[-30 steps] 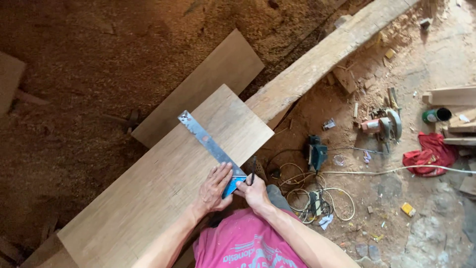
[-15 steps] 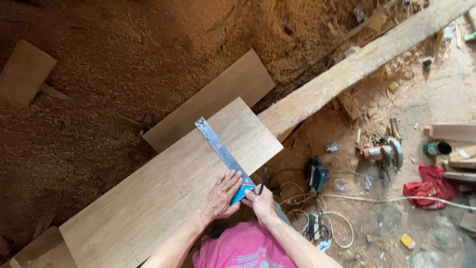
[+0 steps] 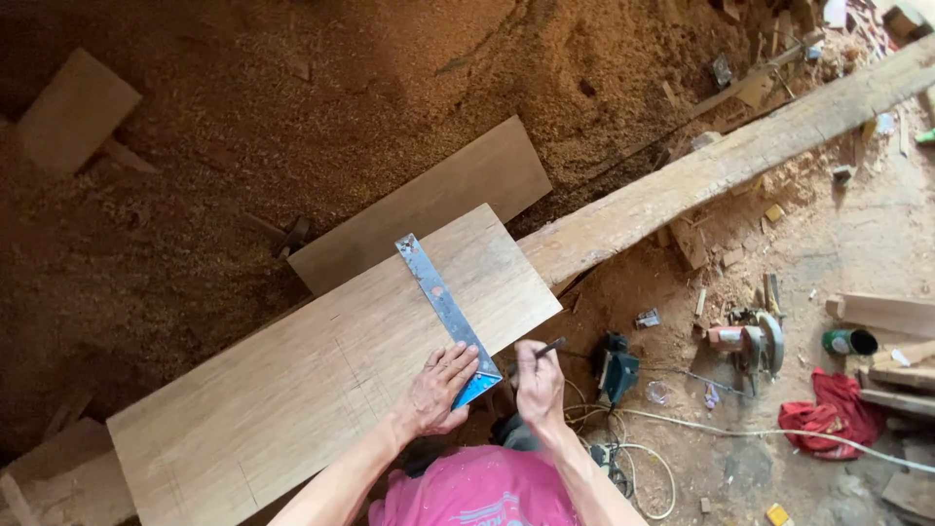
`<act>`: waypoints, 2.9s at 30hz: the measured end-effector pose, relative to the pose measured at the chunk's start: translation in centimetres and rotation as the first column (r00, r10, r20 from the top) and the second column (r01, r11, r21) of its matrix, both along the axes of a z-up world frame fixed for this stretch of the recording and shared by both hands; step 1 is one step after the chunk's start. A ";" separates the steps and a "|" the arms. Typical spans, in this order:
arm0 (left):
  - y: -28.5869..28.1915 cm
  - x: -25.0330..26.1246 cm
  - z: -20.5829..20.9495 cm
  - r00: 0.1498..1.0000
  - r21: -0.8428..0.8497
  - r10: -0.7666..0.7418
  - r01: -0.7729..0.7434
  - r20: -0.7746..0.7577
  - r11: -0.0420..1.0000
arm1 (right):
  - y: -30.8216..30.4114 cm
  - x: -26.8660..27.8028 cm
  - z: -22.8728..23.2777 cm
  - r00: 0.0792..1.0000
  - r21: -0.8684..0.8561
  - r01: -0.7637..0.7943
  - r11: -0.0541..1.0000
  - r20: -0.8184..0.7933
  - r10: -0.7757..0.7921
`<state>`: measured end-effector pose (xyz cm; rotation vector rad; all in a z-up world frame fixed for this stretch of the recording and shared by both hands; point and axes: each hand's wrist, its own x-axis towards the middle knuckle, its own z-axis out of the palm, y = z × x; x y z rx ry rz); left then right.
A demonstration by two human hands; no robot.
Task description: The person measures and marks a wooden board using a tape measure, pencil, and square before fitting it together with another board.
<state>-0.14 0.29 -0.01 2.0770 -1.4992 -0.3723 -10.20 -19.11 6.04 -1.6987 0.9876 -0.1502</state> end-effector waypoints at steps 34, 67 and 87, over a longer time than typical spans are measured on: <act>7.1 -17.3 -0.4 0.439 -0.058 0.883 -0.898 -0.165 0.435 | -8.1 8.8 1.0 0.598 0.086 -0.780 0.620 -0.189 0.779; 5.3 -16.6 3.1 0.311 -0.145 0.939 -0.946 -0.148 0.290 | -12.0 7.5 0.7 0.656 0.056 -0.721 0.691 -0.264 0.707; 7.7 -18.9 11.0 0.057 -0.514 0.977 -0.856 -0.207 -0.059 | -0.1 13.3 3.4 0.802 0.306 -0.594 0.744 0.292 0.520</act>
